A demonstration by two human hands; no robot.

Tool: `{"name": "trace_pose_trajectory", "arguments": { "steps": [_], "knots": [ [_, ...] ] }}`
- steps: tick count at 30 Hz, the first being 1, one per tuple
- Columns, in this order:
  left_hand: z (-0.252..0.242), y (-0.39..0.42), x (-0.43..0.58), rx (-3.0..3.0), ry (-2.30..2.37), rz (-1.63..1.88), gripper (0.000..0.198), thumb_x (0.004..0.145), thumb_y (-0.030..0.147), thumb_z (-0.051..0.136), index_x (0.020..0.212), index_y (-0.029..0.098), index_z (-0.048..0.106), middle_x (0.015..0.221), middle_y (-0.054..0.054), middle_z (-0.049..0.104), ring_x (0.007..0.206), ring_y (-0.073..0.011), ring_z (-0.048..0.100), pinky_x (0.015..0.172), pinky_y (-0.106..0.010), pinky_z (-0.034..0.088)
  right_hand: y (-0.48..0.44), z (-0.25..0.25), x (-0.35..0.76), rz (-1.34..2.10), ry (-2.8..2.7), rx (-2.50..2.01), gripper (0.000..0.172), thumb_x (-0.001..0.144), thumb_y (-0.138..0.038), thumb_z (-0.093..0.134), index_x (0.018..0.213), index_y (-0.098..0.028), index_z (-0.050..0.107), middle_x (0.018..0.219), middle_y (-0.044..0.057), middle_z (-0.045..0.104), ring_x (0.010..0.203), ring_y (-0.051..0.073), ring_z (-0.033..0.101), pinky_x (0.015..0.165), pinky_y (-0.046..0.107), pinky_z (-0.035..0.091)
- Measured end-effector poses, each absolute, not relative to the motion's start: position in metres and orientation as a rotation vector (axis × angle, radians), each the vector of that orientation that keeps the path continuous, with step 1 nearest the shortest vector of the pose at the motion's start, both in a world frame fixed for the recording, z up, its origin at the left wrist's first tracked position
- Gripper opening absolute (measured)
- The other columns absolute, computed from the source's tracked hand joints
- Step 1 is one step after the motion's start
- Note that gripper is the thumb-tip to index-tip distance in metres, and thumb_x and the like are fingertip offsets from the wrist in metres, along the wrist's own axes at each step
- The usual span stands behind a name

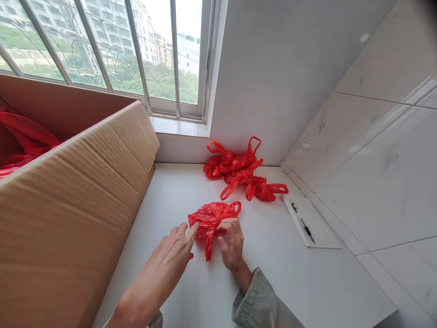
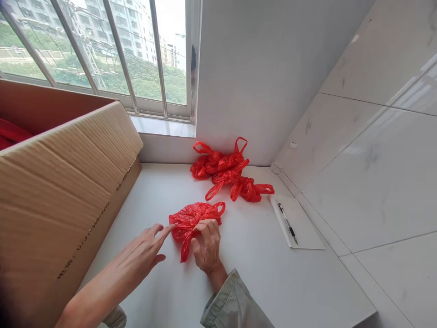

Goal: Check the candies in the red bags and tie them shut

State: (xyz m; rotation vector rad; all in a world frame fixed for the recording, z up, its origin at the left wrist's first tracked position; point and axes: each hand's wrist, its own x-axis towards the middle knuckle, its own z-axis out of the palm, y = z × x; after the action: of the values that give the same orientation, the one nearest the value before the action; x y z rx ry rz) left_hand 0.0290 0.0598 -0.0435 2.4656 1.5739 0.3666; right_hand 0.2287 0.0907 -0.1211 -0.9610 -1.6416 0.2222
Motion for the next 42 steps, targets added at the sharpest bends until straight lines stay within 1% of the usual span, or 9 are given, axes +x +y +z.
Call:
{"name": "trace_pose_trajectory", "arguments": {
  "steps": [8,14,18,23,28,32,37,40,42],
  "knots": [
    [-0.032,0.101,0.095,2.540,1.326,0.474,0.047,0.093,0.004,0.035,0.134,0.021,0.050,0.140,-0.011,0.051,0.128,-0.0242,0.049,0.104,-0.041,0.047,0.118,-0.128,0.261,0.269,-1.693,-1.195,0.032,0.081,-0.019,0.046,0.109,-0.019,0.061,0.115,0.009,0.062,0.110,0.027,0.051,0.099,0.047,0.043],
    [-0.076,0.128,0.097,2.421,1.436,0.553,0.025,0.088,0.010,0.053,0.110,0.020,0.062,0.107,-0.008,0.067,0.100,-0.0255,0.062,0.082,-0.038,0.054,0.126,-0.132,0.259,0.095,-1.768,-1.168,0.016,0.078,-0.015,0.053,0.088,-0.020,0.064,0.093,0.006,0.066,0.094,0.024,0.053,0.089,0.041,0.048],
    [-0.080,0.140,0.076,2.233,1.349,0.755,0.004,0.088,0.023,0.059,0.088,0.021,0.063,0.091,-0.002,0.066,0.077,-0.0179,0.062,0.072,-0.029,0.050,0.130,-0.134,0.257,-0.056,-1.715,-1.169,0.009,0.080,-0.014,0.054,0.078,-0.022,0.059,0.084,0.004,0.065,0.089,0.022,0.052,0.084,0.037,0.047],
    [-0.071,0.143,0.057,2.110,1.378,0.975,0.018,0.087,0.031,0.053,0.075,0.021,0.061,0.075,0.000,0.061,0.064,-0.0137,0.053,0.065,-0.026,0.043,0.129,-0.133,0.264,-0.056,-1.538,-1.258,0.012,0.075,-0.013,0.048,0.070,-0.023,0.052,0.077,0.003,0.060,0.080,0.021,0.051,0.077,0.035,0.046],
    [-0.065,0.149,0.038,1.664,1.607,1.194,0.021,0.079,0.041,0.057,0.075,0.020,0.061,0.073,-0.001,0.063,0.072,-0.0184,0.061,0.063,-0.028,0.046,0.127,-0.132,0.278,0.123,-1.283,-1.352,0.011,0.070,-0.014,0.043,0.063,-0.023,0.044,0.067,0.001,0.053,0.071,0.020,0.049,0.067,0.032,0.042],
    [-0.050,0.142,0.031,1.771,1.565,1.096,0.029,0.075,0.025,0.053,0.101,0.020,0.061,0.105,-0.007,0.067,0.098,-0.0231,0.063,0.078,-0.035,0.053,0.121,-0.127,0.279,0.302,-1.375,-1.248,0.007,0.073,-0.020,0.044,0.073,-0.023,0.051,0.072,0.001,0.056,0.074,0.020,0.051,0.069,0.033,0.043],
    [-0.026,0.124,0.049,2.387,1.204,0.784,0.040,0.081,0.020,0.057,0.121,0.022,0.057,0.128,-0.009,0.060,0.128,-0.0280,0.046,0.105,-0.046,0.044,0.112,-0.112,0.267,0.302,-1.537,-1.166,0.028,0.089,-0.036,0.046,0.104,-0.021,0.063,0.095,0.005,0.067,0.092,0.023,0.054,0.084,0.039,0.044],
    [-0.027,0.123,0.063,2.544,1.317,0.615,0.028,0.083,0.015,0.055,0.110,0.021,0.063,0.115,-0.011,0.067,0.115,-0.0313,0.055,0.102,-0.055,0.042,0.113,-0.103,0.260,0.311,-1.624,-1.231,0.027,0.088,-0.039,0.057,0.106,-0.021,0.065,0.099,0.006,0.070,0.095,0.024,0.055,0.089,0.040,0.043],
    [-0.030,0.127,0.067,2.527,1.412,0.592,0.023,0.087,0.013,0.047,0.097,0.022,0.066,0.098,-0.008,0.071,0.094,-0.0266,0.063,0.098,-0.053,0.043,0.115,-0.098,0.259,0.358,-1.667,-1.277,0.018,0.086,-0.036,0.062,0.096,-0.022,0.068,0.093,0.005,0.072,0.091,0.023,0.057,0.088,0.039,0.043]
  ]
}}
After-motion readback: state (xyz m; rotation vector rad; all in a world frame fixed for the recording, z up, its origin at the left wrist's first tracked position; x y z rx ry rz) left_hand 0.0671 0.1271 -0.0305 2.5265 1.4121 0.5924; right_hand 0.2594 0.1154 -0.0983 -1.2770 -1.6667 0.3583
